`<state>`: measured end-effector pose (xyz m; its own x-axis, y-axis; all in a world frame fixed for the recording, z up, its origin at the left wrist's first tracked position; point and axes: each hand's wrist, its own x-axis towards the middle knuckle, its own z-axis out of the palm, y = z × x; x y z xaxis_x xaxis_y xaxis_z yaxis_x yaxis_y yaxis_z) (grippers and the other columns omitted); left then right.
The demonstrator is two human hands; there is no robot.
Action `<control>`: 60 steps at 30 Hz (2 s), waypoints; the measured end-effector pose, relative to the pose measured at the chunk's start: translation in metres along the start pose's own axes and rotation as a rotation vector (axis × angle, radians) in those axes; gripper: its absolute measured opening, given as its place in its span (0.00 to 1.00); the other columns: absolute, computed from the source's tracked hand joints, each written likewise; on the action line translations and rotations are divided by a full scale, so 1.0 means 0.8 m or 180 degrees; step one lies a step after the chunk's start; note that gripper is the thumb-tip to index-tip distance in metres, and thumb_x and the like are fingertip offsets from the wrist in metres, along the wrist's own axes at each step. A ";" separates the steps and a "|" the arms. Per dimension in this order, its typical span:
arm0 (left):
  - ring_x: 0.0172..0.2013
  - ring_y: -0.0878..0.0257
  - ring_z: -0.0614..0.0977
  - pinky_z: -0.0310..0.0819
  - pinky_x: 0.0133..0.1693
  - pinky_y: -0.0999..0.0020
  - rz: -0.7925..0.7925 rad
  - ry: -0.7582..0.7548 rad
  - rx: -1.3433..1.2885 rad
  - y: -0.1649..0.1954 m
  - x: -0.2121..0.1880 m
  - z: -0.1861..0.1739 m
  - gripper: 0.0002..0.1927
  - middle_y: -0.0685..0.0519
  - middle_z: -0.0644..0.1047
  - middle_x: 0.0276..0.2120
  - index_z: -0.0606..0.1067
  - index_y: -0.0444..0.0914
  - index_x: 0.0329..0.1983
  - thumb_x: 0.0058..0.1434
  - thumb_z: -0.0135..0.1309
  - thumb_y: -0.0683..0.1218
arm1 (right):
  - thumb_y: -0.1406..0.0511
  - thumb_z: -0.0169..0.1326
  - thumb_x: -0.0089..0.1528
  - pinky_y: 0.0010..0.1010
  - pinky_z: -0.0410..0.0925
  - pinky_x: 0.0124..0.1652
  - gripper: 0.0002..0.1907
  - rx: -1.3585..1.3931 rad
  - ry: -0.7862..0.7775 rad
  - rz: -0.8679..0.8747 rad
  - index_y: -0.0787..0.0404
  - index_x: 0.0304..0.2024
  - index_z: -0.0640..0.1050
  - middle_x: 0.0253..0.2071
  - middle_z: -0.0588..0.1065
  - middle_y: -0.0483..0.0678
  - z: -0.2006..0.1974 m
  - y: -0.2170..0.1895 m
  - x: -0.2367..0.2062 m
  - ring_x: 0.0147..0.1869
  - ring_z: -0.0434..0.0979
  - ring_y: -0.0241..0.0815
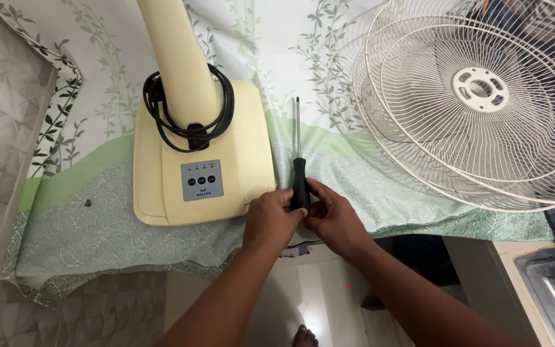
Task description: The person works on a pedestal fan placed on a bed, using a screwdriver to loosen and turn the component at the fan's front hub, repeatedly repositioning the tool with both hands. They then set the screwdriver down and handle a small part by hand near the fan base.
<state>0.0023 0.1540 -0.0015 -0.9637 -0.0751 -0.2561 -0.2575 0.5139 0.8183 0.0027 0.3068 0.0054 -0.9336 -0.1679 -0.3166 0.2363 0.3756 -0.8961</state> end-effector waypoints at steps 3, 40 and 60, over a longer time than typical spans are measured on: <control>0.41 0.56 0.87 0.80 0.46 0.64 -0.0102 -0.0026 0.0039 0.007 -0.003 0.000 0.30 0.47 0.84 0.42 0.76 0.40 0.58 0.51 0.67 0.47 | 0.73 0.58 0.56 0.24 0.68 0.37 0.42 -0.0128 -0.0012 0.0001 0.55 0.72 0.62 0.30 0.71 0.42 -0.003 0.009 0.000 0.34 0.70 0.31; 0.44 0.42 0.81 0.74 0.47 0.49 0.0667 0.0552 0.0576 0.006 -0.006 0.013 0.16 0.39 0.80 0.37 0.78 0.33 0.38 0.55 0.63 0.50 | 0.71 0.61 0.58 0.24 0.72 0.38 0.31 -0.0310 0.0320 -0.1440 0.67 0.64 0.70 0.46 0.74 0.48 -0.004 0.038 0.010 0.38 0.78 0.32; 0.45 0.43 0.81 0.75 0.47 0.51 0.0526 0.0593 0.0506 -0.001 0.001 0.017 0.17 0.39 0.81 0.39 0.78 0.33 0.38 0.54 0.64 0.50 | 0.69 0.62 0.57 0.25 0.73 0.37 0.29 -0.0487 0.0319 -0.1464 0.66 0.62 0.72 0.45 0.74 0.47 -0.005 0.035 0.016 0.36 0.78 0.32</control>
<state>0.0029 0.1657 -0.0093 -0.9918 -0.1273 -0.0151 -0.0959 0.6586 0.7464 -0.0038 0.3183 -0.0225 -0.9550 -0.2620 0.1394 -0.2417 0.4141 -0.8776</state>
